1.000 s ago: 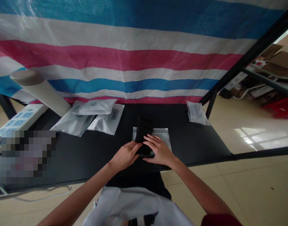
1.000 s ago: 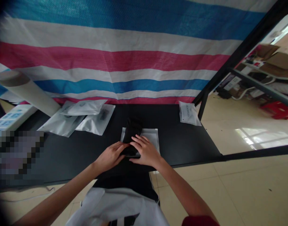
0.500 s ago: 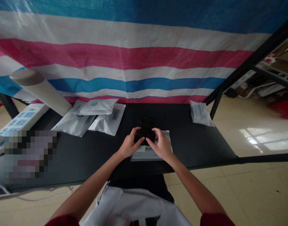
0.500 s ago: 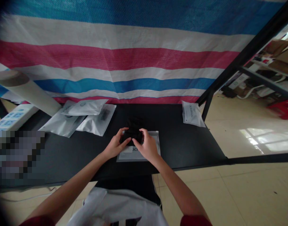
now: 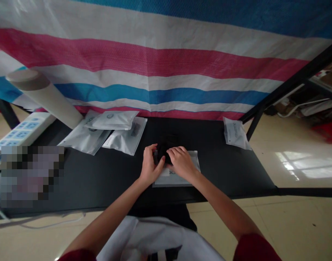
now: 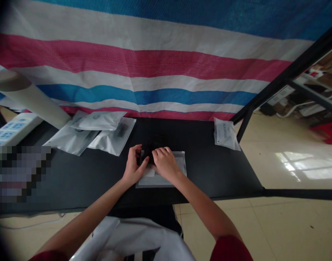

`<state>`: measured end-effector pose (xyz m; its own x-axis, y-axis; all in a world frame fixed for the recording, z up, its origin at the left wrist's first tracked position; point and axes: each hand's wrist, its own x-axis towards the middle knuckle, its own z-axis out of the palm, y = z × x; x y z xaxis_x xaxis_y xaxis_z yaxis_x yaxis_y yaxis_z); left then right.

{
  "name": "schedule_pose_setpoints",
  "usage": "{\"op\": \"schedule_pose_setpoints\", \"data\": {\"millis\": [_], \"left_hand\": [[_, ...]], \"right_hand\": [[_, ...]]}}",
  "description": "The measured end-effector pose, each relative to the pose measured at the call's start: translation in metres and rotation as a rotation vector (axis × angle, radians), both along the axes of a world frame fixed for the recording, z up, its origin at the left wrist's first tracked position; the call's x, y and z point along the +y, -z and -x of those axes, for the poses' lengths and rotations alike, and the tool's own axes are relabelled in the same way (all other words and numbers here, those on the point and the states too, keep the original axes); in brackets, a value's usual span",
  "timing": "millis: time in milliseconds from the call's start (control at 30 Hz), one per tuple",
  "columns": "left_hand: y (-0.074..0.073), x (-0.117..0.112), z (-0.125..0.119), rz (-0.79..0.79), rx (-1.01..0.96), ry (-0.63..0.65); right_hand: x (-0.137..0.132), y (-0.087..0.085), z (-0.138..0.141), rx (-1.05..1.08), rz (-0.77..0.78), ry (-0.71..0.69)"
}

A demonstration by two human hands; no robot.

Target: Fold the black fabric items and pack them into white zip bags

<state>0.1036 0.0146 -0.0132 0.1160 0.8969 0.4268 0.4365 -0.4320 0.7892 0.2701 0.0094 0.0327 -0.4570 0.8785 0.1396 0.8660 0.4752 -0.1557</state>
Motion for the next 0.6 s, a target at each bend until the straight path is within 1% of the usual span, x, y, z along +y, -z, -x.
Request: {"op": "schedule_pose_setpoints", "data": {"millis": [67, 133, 167, 233, 267, 333, 400, 467, 500, 533, 600], "left_hand": [[-0.007, -0.005, 0.001, -0.112, 0.083, 0.004], [-0.016, -0.011, 0.000, -0.209, 0.143, 0.030], [-0.020, -0.014, -0.001, -0.251, 0.169, 0.052], [-0.027, -0.022, -0.003, -0.298, 0.233, 0.134], [-0.030, -0.027, -0.004, -0.299, 0.272, 0.199], [-0.035, -0.037, -0.006, -0.262, 0.360, 0.371], [-0.038, -0.049, -0.007, -0.197, 0.451, 0.552], [-0.039, -0.059, -0.005, -0.147, 0.529, 0.687], [-0.038, -0.062, -0.003, -0.127, 0.558, 0.729], [-0.038, -0.065, 0.001, -0.109, 0.580, 0.754], [-0.037, -0.065, 0.013, -0.079, 0.614, 0.761]], "right_hand": [[0.017, -0.008, -0.003, -0.019, 0.036, 0.001], [0.038, -0.011, -0.010, 0.015, 0.059, 0.022], [0.048, -0.009, -0.015, 0.048, 0.074, 0.035], [0.068, 0.000, -0.029, 0.126, 0.139, 0.090], [0.077, 0.006, -0.036, 0.173, 0.193, 0.140], [0.089, 0.020, -0.050, 0.285, 0.288, 0.258], [0.093, 0.030, -0.062, 0.437, 0.352, 0.316], [0.091, 0.032, -0.070, 0.592, 0.432, 0.320], [0.088, 0.030, -0.071, 0.654, 0.483, 0.302], [0.086, 0.027, -0.072, 0.701, 0.540, 0.274], [0.080, 0.018, -0.070, 0.745, 0.672, 0.192]]}}
